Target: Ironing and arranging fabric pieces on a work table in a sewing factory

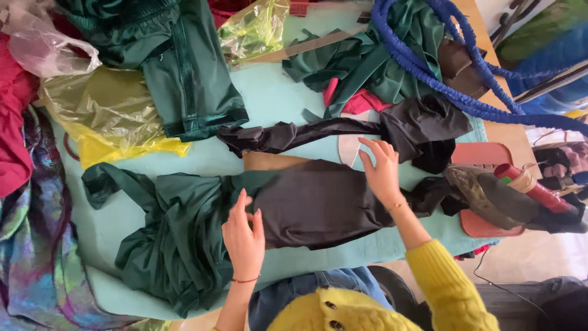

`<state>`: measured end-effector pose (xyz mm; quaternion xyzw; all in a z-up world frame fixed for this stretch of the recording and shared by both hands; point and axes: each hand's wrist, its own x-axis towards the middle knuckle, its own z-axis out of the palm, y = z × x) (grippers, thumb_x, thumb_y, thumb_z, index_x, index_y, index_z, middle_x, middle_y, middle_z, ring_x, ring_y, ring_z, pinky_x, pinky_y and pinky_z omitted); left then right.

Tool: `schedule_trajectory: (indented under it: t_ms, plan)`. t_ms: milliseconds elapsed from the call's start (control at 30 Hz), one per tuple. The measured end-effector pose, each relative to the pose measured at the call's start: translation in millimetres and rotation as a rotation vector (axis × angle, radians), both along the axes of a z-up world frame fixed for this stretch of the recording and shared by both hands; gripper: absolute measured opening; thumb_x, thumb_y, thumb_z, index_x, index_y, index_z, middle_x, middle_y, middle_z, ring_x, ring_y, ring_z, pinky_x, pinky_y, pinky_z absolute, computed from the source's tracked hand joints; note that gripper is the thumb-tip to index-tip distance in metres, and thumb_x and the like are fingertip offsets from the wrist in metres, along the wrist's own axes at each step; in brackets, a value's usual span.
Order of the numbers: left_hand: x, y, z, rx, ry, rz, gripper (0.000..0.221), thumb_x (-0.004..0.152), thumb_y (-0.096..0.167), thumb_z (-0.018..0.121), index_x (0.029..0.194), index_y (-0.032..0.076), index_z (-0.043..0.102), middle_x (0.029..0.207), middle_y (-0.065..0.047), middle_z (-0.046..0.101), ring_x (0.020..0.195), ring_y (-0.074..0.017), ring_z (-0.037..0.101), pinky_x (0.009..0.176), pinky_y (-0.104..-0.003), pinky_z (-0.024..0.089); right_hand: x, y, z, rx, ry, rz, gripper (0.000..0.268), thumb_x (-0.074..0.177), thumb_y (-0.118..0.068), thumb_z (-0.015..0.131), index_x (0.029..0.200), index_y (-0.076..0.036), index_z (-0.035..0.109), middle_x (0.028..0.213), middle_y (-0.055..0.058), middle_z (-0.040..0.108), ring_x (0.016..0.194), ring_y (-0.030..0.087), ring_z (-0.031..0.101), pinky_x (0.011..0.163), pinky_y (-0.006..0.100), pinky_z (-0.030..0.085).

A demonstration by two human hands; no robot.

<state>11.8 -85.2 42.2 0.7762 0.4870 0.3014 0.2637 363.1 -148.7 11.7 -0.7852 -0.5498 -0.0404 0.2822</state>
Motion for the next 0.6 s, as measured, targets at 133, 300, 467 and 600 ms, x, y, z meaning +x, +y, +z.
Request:
schedule_trajectory:
  t_ms: [133,300,467,600]
  plan:
    - [30.0,-10.7,28.0,0.26,0.105,-0.134,0.039,0.1,0.019,0.058,0.135,0.003,0.056,0.137,-0.019,0.059,0.122,-0.0389,0.058,0.097,-0.051,0.045,-46.6,-2.9,20.7,0.12,0.175,0.13,0.031,0.103,-0.009,0.057,0.133,-0.01,0.064,0.139,0.016,0.059,0.128,0.036,0.055,0.107,0.048,0.04]
    - [70.0,-28.9,-12.7,0.435,0.221,-0.336,0.066,0.101,0.043,0.057,0.159,0.016,0.041,0.169,-0.012,0.031,0.152,-0.0294,0.034,0.122,-0.057,0.021,-88.2,-30.9,8.4,0.144,0.058,0.448,0.053,0.107,-0.044,0.045,0.148,-0.013,0.057,0.161,0.016,0.045,0.15,0.035,0.038,0.121,0.046,0.028]
    - [57.4,-17.4,-22.2,0.369,0.418,-0.344,0.074,0.097,0.061,0.051,0.16,0.026,0.036,0.169,-0.008,0.03,0.155,-0.0284,0.028,0.125,-0.057,0.015,-52.2,-68.6,-5.4,-0.075,-0.058,0.434,0.068,0.106,-0.057,0.029,0.159,-0.016,0.041,0.168,0.011,0.032,0.156,0.03,0.025,0.126,0.045,0.015]
    - [56.7,-17.3,-20.7,0.376,0.415,-0.337,0.07,0.1,0.063,0.045,0.16,0.029,0.038,0.169,-0.007,0.03,0.155,-0.0281,0.027,0.126,-0.055,0.015,14.2,-115.6,16.1,-0.138,-0.15,0.314,0.063,0.1,-0.045,0.051,0.157,-0.02,0.046,0.166,0.012,0.036,0.157,0.031,0.024,0.128,0.047,0.008]
